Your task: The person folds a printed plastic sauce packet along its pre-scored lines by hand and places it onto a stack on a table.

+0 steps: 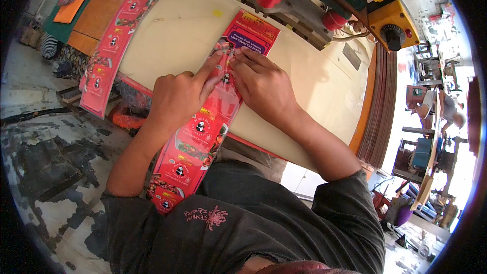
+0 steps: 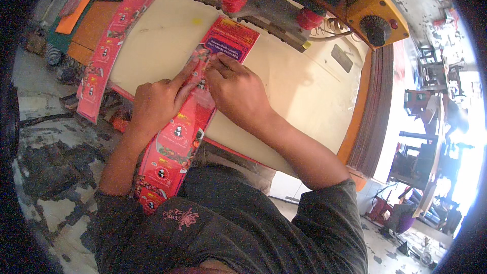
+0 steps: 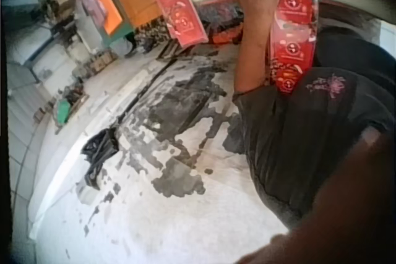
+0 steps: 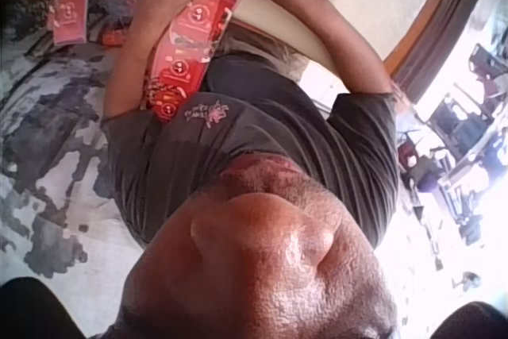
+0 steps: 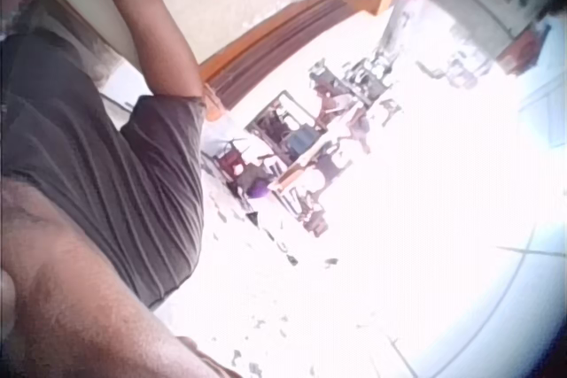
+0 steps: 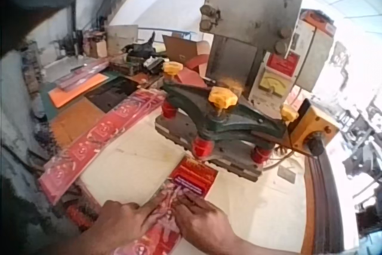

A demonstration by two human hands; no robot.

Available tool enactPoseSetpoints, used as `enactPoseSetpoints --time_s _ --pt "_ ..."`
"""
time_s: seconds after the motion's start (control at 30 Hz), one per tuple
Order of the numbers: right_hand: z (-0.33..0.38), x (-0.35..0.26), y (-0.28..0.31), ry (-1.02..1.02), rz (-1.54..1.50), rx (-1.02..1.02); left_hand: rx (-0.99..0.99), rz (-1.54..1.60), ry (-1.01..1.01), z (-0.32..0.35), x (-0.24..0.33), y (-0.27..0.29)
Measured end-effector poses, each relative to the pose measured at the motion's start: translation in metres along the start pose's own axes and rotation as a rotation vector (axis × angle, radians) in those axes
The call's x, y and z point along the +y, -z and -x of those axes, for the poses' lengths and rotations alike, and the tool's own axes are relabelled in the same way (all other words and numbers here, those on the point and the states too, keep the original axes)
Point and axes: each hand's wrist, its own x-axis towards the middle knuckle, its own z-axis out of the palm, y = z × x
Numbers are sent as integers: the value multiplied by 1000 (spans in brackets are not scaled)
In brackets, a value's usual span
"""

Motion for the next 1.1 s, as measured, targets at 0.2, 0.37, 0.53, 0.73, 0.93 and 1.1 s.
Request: enactPoseSetpoints --time_s 0.2,0.37,0.53,0.73,0.93,1.1 --pt "-3 2 3 18 -36 25 96 100 -46 3 -7 -4" --pt "-4 3 2 18 -53 65 150 179 -108 3 -14 -8" --pt "-4 6 4 7 -106 83 193 264 -176 0 -18 -5" --pt "-5 6 10 2 -117 92 -73 424 -129 3 -27 5" --pt "-5 8 9 57 -113 91 -65 531 -174 2 -32 5" --pt "-6 5 12 91 -162 144 -93 582 -176 6 -36 5"
